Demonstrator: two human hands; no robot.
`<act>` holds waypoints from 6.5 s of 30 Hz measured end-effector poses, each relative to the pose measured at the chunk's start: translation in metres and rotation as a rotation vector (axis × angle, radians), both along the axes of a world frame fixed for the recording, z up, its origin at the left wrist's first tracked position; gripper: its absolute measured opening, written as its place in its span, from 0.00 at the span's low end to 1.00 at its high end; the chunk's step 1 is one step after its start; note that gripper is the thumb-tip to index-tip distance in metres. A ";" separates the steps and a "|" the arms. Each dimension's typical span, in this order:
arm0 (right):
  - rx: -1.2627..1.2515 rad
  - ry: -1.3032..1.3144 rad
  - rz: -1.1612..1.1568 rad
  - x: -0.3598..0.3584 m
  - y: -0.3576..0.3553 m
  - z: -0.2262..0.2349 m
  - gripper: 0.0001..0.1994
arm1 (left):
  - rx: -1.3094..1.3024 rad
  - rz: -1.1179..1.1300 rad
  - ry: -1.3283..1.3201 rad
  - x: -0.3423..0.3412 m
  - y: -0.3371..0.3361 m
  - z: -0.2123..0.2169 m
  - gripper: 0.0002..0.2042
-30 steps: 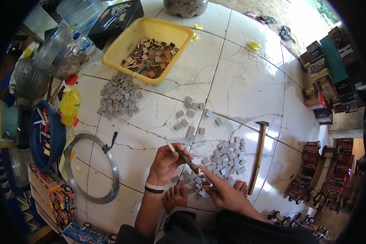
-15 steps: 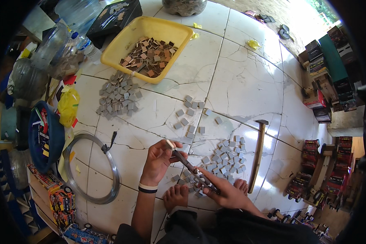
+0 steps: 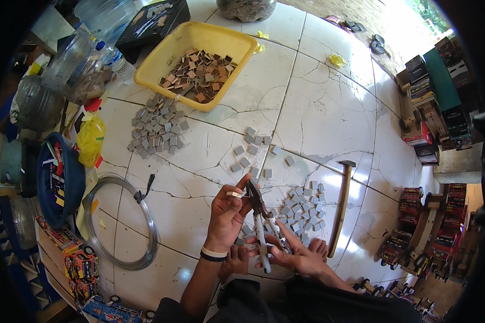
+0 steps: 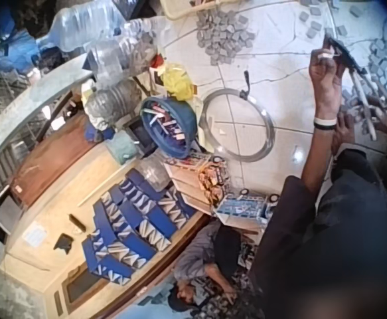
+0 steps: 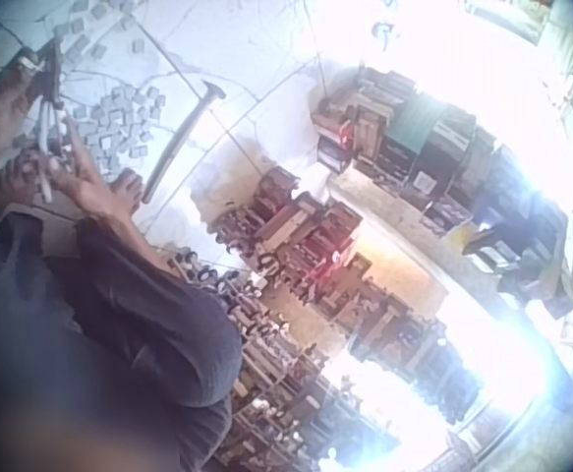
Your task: The person sits on a tiled floor and repeatedly picks up small grey blocks, each with a short wire protruding. Using pliers, they cut the wire from each block and place the block on the floor. The process is repeated for many blocks.
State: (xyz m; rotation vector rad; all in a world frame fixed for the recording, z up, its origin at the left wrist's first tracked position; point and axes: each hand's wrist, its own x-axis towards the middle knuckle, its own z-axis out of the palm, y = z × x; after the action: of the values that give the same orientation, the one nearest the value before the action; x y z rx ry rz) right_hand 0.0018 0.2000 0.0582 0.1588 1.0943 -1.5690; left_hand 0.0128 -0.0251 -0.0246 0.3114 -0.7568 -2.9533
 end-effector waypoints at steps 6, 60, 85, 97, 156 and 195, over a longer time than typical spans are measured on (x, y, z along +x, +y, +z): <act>0.057 -0.014 0.000 -0.001 -0.001 0.009 0.43 | -0.017 0.022 -0.035 0.000 0.006 0.000 0.14; 0.439 0.449 -0.297 0.002 0.018 -0.044 0.29 | -1.180 -0.079 -0.154 -0.011 0.036 -0.008 0.19; 0.421 0.867 -0.008 0.007 -0.003 -0.030 0.32 | -0.108 0.237 -0.412 -0.031 0.033 0.026 0.14; 0.448 0.832 0.017 0.008 0.000 -0.030 0.32 | -0.141 0.217 -0.420 -0.029 0.035 0.022 0.13; 0.339 0.831 0.140 -0.014 0.007 -0.010 0.36 | -0.556 0.103 -0.417 -0.024 -0.001 0.036 0.19; 0.026 0.259 0.006 -0.006 0.001 -0.001 0.38 | 0.034 -0.083 -0.099 -0.021 -0.018 0.010 0.07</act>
State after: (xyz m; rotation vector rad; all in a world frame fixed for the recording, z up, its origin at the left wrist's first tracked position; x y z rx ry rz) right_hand -0.0047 0.2011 0.0575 -0.0321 1.3153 -1.6008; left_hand -0.0080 -0.0432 -0.0148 0.4422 -0.7480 -3.0511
